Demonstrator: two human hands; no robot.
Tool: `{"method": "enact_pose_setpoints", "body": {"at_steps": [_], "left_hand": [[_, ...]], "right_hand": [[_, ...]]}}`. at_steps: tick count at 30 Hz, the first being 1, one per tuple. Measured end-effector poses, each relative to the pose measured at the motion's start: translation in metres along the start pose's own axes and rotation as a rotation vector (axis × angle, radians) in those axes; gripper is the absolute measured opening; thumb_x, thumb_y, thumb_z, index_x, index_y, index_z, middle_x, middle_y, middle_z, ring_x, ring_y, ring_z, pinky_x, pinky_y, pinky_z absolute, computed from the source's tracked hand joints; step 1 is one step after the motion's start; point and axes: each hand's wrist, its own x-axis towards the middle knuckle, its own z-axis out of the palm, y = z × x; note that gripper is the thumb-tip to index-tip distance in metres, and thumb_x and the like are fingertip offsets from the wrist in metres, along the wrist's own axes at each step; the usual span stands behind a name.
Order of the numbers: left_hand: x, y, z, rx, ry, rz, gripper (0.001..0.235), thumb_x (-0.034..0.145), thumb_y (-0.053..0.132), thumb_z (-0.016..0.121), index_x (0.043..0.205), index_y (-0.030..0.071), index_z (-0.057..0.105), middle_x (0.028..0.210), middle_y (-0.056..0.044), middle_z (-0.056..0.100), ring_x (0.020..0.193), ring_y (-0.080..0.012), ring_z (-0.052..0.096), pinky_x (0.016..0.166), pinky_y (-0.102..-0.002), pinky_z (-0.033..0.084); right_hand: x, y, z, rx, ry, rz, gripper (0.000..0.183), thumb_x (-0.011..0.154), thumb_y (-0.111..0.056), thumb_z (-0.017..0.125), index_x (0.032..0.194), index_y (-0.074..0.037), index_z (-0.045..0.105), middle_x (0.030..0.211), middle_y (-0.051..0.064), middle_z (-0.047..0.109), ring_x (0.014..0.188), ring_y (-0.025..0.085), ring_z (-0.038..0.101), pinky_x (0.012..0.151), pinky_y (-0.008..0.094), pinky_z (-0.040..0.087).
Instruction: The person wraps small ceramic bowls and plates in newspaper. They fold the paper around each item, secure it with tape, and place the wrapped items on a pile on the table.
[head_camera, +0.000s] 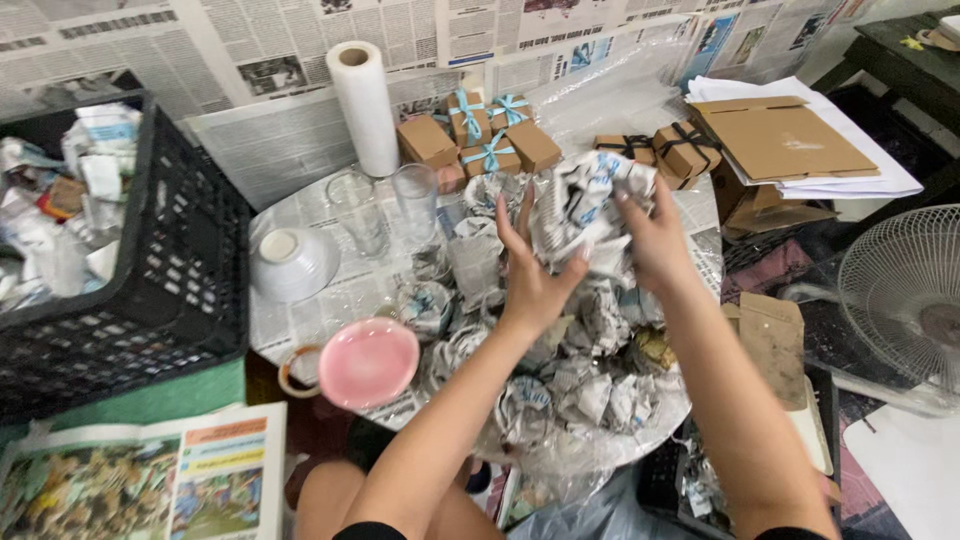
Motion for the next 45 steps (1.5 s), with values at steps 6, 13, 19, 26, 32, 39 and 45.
{"method": "enact_pose_setpoints", "body": {"at_steps": [6, 13, 19, 26, 32, 39, 45], "left_hand": [[0.049, -0.06, -0.009, 0.226, -0.318, -0.156, 0.057, 0.099, 0.039, 0.062, 0.149, 0.013, 0.05, 0.152, -0.013, 0.057, 0.144, -0.0333, 0.053, 0.12, -0.047, 0.04], [0.055, -0.125, -0.028, 0.567, -0.65, -0.299, 0.039, 0.094, 0.038, 0.063, 0.127, 0.016, 0.064, 0.137, -0.011, 0.062, 0.131, -0.0317, 0.056, 0.11, -0.046, 0.042], [0.053, -0.147, -0.038, 0.617, -0.7, -0.314, 0.038, 0.097, 0.038, 0.061, 0.127, 0.015, 0.064, 0.135, -0.01, 0.063, 0.128, -0.0321, 0.057, 0.108, -0.049, 0.041], [0.046, -0.139, -0.042, 0.546, -0.721, -0.343, 0.04, 0.097, 0.038, 0.06, 0.13, 0.015, 0.062, 0.138, -0.01, 0.062, 0.13, -0.0315, 0.056, 0.107, -0.047, 0.043], [0.041, -0.12, -0.042, 0.492, -0.658, -0.304, 0.04, 0.096, 0.037, 0.062, 0.129, 0.014, 0.064, 0.136, -0.012, 0.064, 0.128, -0.0324, 0.059, 0.107, -0.045, 0.046], [0.019, -0.085, -0.11, 0.168, -0.502, -0.347, 0.034, 0.102, 0.021, 0.061, 0.133, 0.008, 0.061, 0.13, -0.01, 0.07, 0.124, -0.0204, 0.065, 0.109, -0.036, 0.049], [-0.035, -0.034, -0.227, 0.026, -0.313, -0.415, 0.039, 0.102, 0.006, 0.057, 0.141, 0.005, 0.052, 0.138, -0.012, 0.064, 0.13, -0.0222, 0.058, 0.112, -0.036, 0.044]], "right_hand": [[0.142, 0.048, -0.081, -0.33, -0.039, -0.175, 0.046, 0.104, -0.015, 0.065, 0.146, -0.009, 0.049, 0.127, 0.009, 0.065, 0.109, 0.016, 0.059, 0.087, 0.03, 0.05], [0.246, 0.131, -0.132, -0.727, -0.102, 0.126, 0.047, 0.103, -0.025, 0.063, 0.145, -0.008, 0.048, 0.122, 0.016, 0.066, 0.099, 0.024, 0.057, 0.075, 0.039, 0.046], [0.274, 0.19, -0.133, -0.709, -0.367, 0.357, 0.073, 0.095, -0.031, 0.066, 0.16, -0.021, 0.033, 0.13, 0.018, 0.067, 0.11, 0.023, 0.063, 0.083, 0.036, 0.052], [0.271, 0.199, -0.132, -0.76, -0.514, 0.548, 0.101, 0.089, -0.041, 0.071, 0.164, -0.019, 0.008, 0.151, 0.013, 0.047, 0.126, 0.021, 0.052, 0.091, 0.036, 0.049], [0.266, 0.195, -0.151, -1.026, -0.381, 0.645, 0.1, 0.083, -0.045, 0.073, 0.163, -0.014, 0.023, 0.143, 0.019, 0.053, 0.111, 0.028, 0.06, 0.087, 0.041, 0.054], [0.244, 0.149, -0.131, -1.013, -0.237, -0.092, 0.079, 0.096, -0.025, 0.074, 0.158, -0.004, 0.03, 0.135, 0.025, 0.056, 0.117, 0.03, 0.059, 0.092, 0.041, 0.051], [0.077, 0.039, -0.02, -0.492, -0.277, -0.617, 0.06, 0.106, -0.007, 0.059, 0.156, -0.004, 0.027, 0.144, 0.021, 0.052, 0.124, 0.027, 0.062, 0.099, 0.038, 0.055]]}}
